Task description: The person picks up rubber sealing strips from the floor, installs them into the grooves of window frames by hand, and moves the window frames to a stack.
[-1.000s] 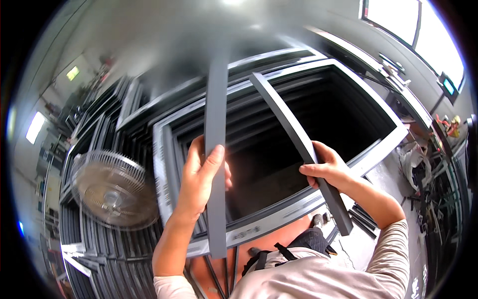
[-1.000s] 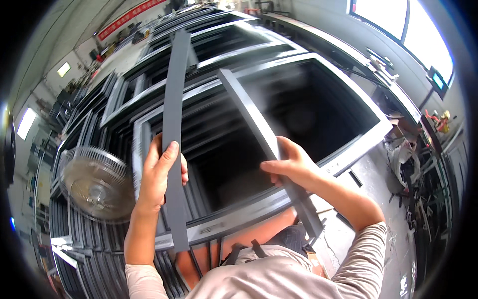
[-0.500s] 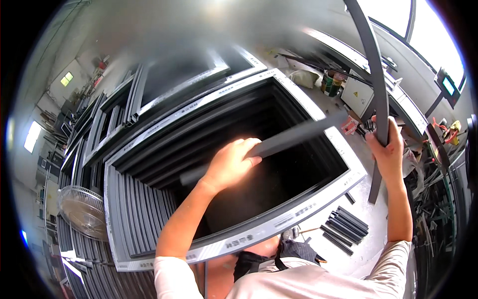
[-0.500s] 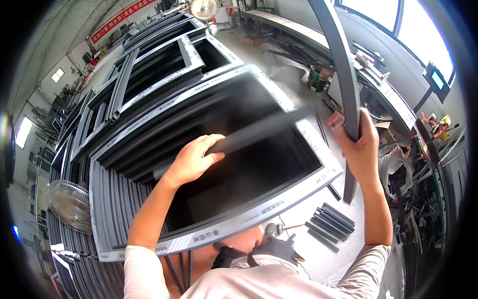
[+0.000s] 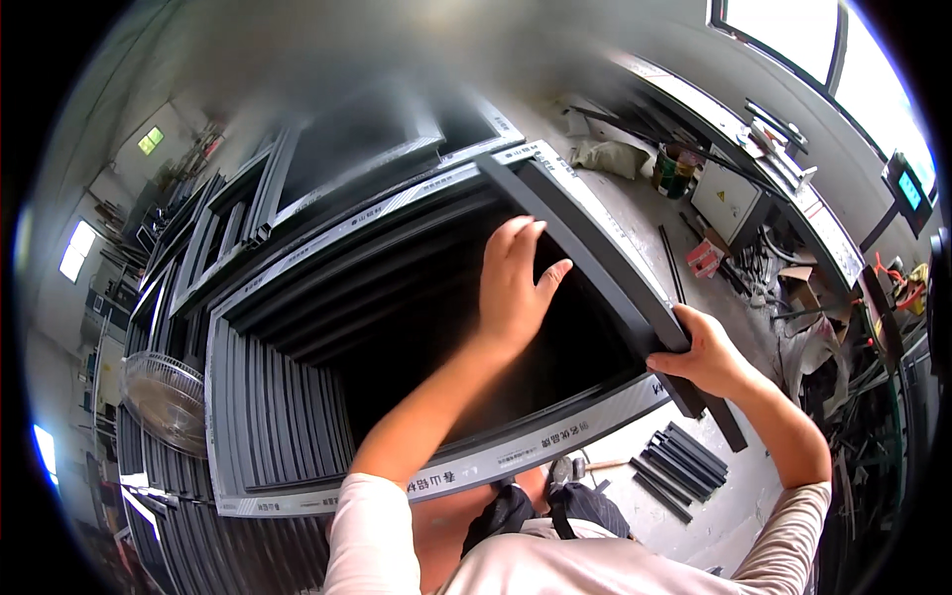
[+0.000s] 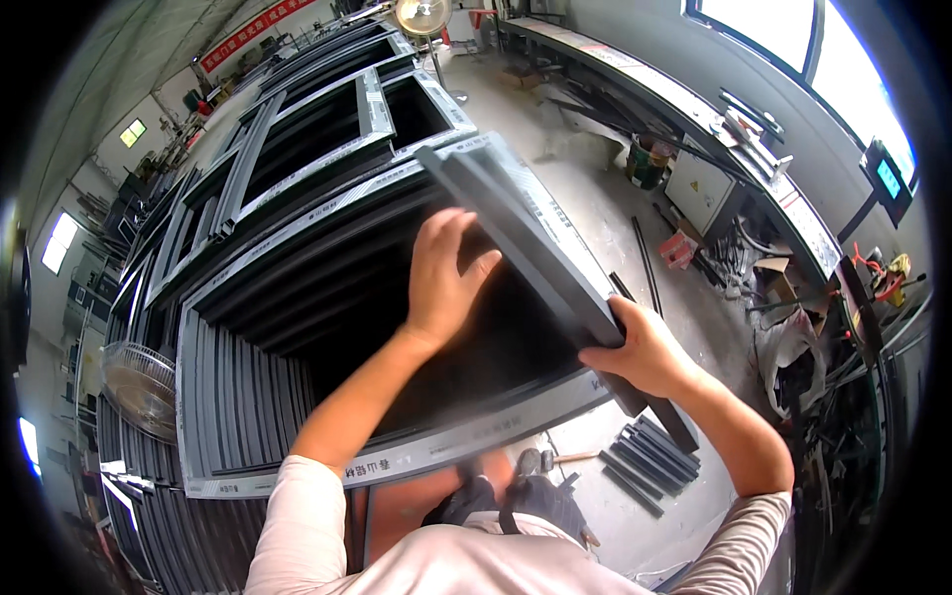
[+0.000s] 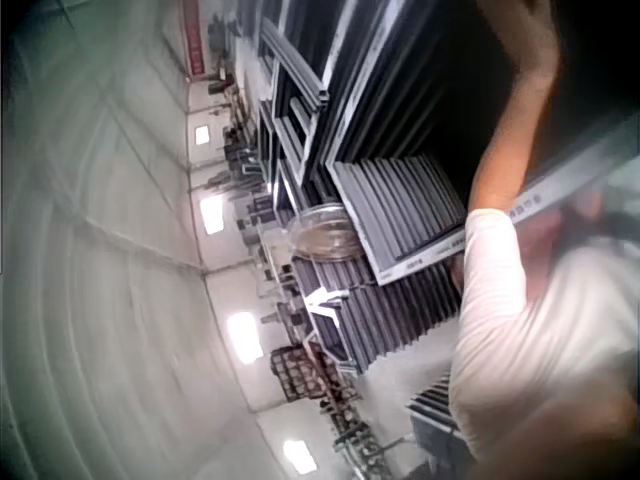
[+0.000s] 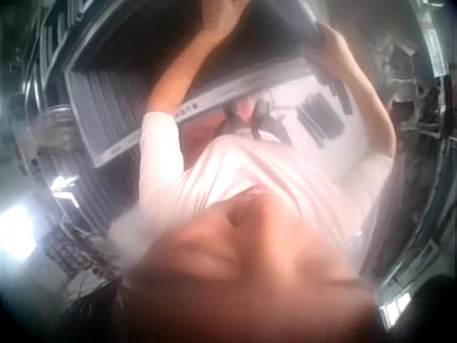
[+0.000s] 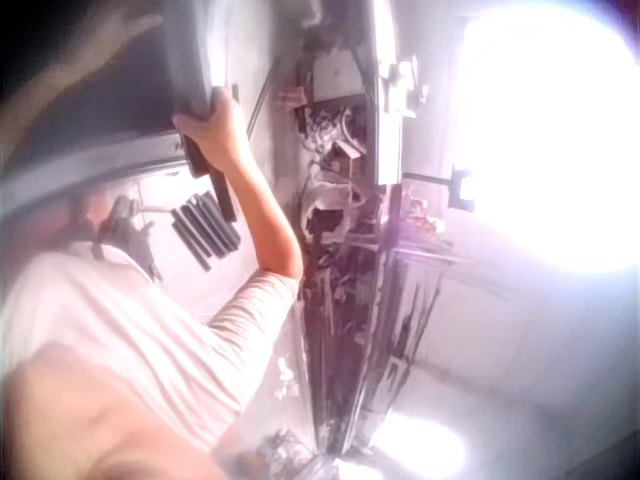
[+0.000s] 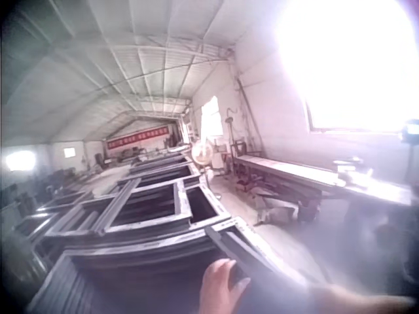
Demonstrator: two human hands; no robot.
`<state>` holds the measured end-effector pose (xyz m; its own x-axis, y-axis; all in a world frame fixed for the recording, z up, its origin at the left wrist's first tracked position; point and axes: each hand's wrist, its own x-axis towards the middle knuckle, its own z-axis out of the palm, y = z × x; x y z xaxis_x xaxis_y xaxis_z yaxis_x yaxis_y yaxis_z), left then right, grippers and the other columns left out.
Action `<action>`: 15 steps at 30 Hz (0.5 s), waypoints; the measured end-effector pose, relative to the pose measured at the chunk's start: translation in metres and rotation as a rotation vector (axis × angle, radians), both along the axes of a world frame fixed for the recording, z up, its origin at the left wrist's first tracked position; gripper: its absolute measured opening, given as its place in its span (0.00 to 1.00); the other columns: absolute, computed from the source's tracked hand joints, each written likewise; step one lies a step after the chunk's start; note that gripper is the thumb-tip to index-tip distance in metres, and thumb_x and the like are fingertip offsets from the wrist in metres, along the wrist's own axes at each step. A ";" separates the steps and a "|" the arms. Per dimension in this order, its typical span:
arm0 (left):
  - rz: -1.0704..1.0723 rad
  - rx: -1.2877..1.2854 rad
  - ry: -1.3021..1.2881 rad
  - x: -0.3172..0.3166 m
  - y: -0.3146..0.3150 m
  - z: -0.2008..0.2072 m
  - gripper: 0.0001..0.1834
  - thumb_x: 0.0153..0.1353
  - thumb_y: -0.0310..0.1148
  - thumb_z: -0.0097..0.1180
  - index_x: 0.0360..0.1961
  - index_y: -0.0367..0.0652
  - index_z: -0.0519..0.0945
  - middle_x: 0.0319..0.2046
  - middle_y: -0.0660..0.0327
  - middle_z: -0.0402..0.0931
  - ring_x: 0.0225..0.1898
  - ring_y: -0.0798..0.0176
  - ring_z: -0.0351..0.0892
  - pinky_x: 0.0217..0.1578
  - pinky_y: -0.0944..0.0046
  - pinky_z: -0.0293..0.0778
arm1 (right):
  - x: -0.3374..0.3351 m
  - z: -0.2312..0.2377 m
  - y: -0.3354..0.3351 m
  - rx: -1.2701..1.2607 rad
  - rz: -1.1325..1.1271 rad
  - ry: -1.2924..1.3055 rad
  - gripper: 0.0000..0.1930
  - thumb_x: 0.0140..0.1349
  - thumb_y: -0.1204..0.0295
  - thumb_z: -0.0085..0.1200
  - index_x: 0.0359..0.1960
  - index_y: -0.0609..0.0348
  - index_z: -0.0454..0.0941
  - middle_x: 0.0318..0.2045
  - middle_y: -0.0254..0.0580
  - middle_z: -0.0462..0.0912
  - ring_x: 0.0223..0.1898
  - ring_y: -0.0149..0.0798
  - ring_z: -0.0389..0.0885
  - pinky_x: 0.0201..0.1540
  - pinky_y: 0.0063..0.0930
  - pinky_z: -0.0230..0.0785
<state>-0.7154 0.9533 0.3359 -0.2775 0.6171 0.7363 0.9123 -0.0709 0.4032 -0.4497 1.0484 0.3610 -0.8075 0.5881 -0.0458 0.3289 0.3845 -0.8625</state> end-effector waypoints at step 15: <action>-0.569 -0.541 -1.643 0.008 0.057 -0.051 0.20 0.68 0.50 0.52 0.41 0.42 0.77 0.37 0.60 0.81 0.37 0.61 0.81 0.43 0.54 0.81 | -0.008 0.013 0.018 -0.371 -0.286 0.092 0.12 0.58 0.70 0.62 0.38 0.62 0.73 0.29 0.36 0.80 0.29 0.28 0.81 0.26 0.22 0.74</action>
